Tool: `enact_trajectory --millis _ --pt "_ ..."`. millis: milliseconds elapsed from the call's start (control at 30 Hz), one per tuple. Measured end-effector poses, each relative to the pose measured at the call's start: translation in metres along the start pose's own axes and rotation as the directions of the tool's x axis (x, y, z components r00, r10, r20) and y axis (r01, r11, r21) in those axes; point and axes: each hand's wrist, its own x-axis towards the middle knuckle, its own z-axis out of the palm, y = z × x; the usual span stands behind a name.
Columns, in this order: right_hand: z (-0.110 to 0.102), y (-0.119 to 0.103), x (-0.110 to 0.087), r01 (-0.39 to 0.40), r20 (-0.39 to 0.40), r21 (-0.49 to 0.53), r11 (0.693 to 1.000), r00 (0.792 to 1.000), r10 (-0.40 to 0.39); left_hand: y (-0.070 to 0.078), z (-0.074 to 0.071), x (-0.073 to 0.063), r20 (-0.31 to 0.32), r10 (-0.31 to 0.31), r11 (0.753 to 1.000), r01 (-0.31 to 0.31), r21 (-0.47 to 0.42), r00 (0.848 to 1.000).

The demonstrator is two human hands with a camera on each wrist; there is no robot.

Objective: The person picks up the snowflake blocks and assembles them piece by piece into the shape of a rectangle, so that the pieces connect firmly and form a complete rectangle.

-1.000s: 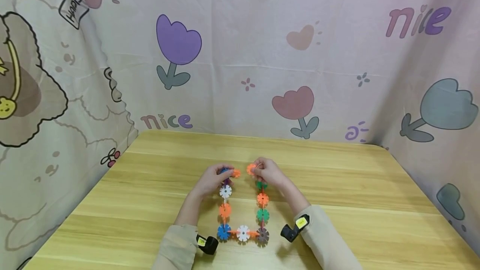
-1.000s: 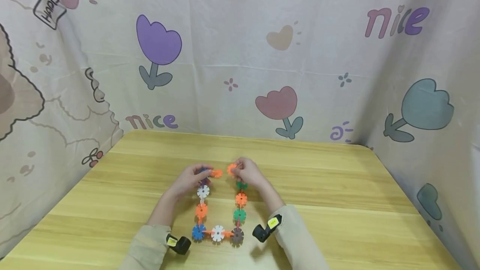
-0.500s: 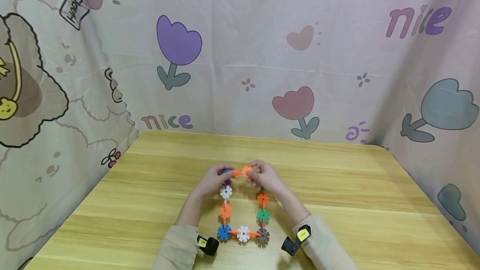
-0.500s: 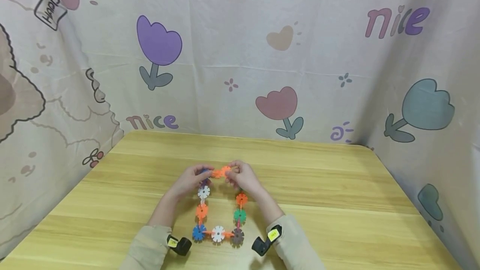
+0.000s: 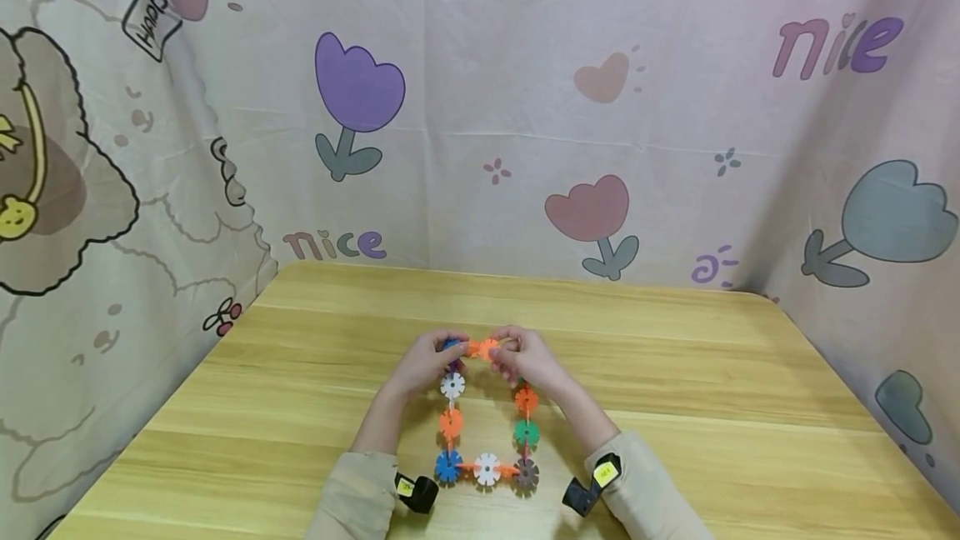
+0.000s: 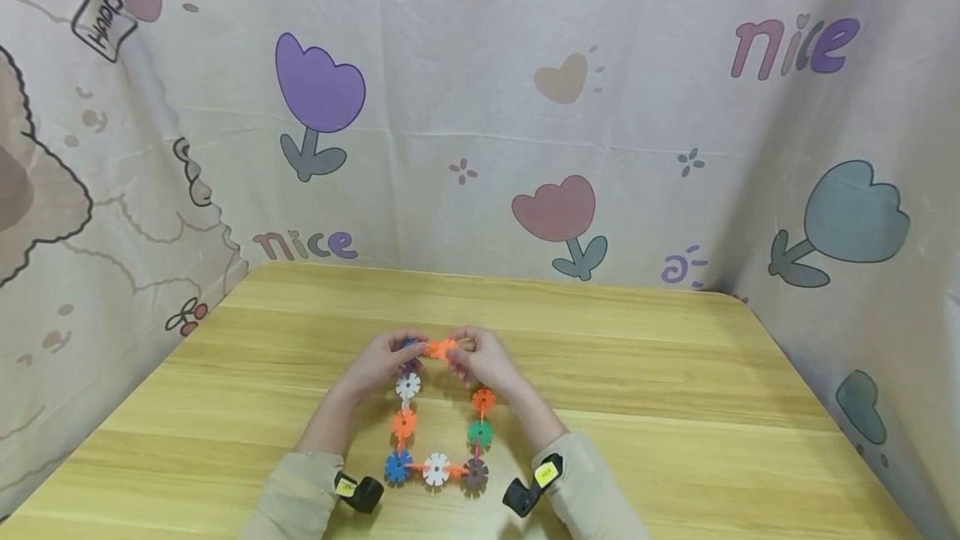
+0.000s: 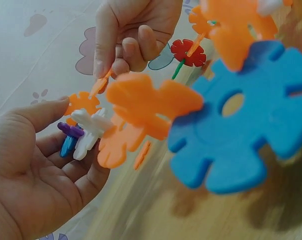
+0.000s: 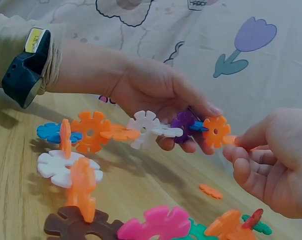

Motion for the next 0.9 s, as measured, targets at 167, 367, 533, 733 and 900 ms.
enact_trajectory --millis 167,367,533,733,900 --pt "0.002 0.003 0.000 0.035 -0.003 -0.037 0.999 0.999 -0.035 -0.002 0.001 0.001 0.001 -0.009 1.000 0.009 0.001 1.000" --pt "0.005 0.004 0.000 0.045 -0.007 -0.080 0.996 0.999 -0.046 -0.001 0.002 0.000 0.010 -0.006 1.000 0.006 0.029 1.000" --pt "0.008 0.003 -0.002 0.072 -0.039 -0.112 0.991 0.996 -0.077 0.000 0.001 0.000 0.001 -0.006 0.999 0.006 0.037 1.000" --pt "0.015 0.004 -0.003 0.067 -0.095 -0.098 0.993 0.993 -0.076 0.002 0.001 0.000 -0.004 0.004 0.999 -0.004 0.044 1.000" --pt "0.019 0.005 -0.002 0.065 -0.113 -0.072 0.995 0.991 -0.073 0.002 0.000 0.000 0.006 -0.011 1.000 0.010 0.019 1.000"
